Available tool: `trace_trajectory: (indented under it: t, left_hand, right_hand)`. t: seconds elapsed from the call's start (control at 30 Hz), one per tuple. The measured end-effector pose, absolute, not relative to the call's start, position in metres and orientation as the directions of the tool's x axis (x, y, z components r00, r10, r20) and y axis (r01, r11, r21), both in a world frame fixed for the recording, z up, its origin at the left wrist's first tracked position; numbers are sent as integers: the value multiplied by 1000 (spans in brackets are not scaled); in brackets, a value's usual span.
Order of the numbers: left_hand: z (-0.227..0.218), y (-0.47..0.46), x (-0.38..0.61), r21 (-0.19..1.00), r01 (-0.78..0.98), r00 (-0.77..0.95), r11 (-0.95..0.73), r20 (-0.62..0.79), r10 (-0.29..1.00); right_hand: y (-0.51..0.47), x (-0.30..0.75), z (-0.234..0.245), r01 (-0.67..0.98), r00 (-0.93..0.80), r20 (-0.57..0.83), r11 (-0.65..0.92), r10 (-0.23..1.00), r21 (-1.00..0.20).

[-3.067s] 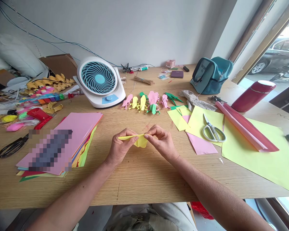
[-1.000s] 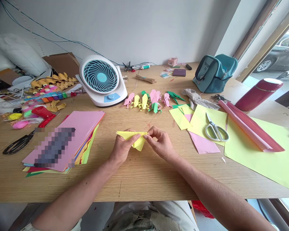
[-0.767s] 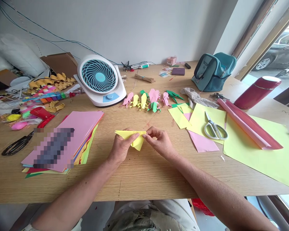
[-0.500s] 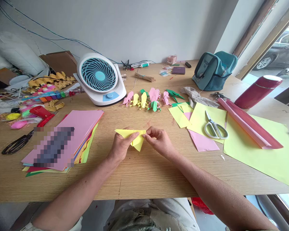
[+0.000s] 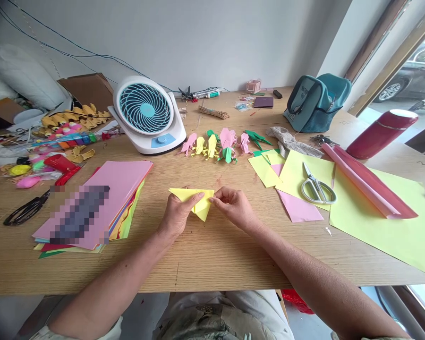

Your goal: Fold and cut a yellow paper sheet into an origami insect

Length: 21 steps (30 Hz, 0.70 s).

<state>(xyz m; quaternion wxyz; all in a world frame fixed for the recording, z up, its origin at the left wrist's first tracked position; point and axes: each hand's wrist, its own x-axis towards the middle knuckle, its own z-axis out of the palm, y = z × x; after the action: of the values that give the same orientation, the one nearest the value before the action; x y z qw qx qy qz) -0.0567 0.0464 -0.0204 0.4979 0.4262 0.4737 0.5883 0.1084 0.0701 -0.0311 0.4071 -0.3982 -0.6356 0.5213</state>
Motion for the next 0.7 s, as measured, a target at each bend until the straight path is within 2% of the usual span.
trace_trajectory:
  t: [0.23,0.3,0.33,0.4,0.5,0.57,0.7]
  left_hand:
    - [-20,48,-59,960,-278,-117,0,-33,993]
    - [-18,50,-61,941,-336,-110,34,-75,991]
    - [-16,50,-62,929,-366,-108,61,-107,988]
    - [-15,52,-65,902,-410,-90,138,-190,978]
    - [-15,53,-68,863,-432,-10,260,-294,956]
    - [-17,52,-68,838,-445,56,314,-324,944]
    - [-20,52,-68,790,-471,167,393,-358,919]
  right_hand:
    - [70,113,-36,145,-417,199,281,887,-949]
    - [70,116,-35,152,-419,307,399,855,-904]
    - [70,117,-34,177,-409,393,495,823,-851]
    - [70,120,-31,269,-416,571,695,708,-667]
    - [71,123,-28,370,-500,684,845,531,-385]
    - [71,124,-28,382,-517,713,873,473,-302]
    - [71,125,-27,359,-505,759,900,411,-248]
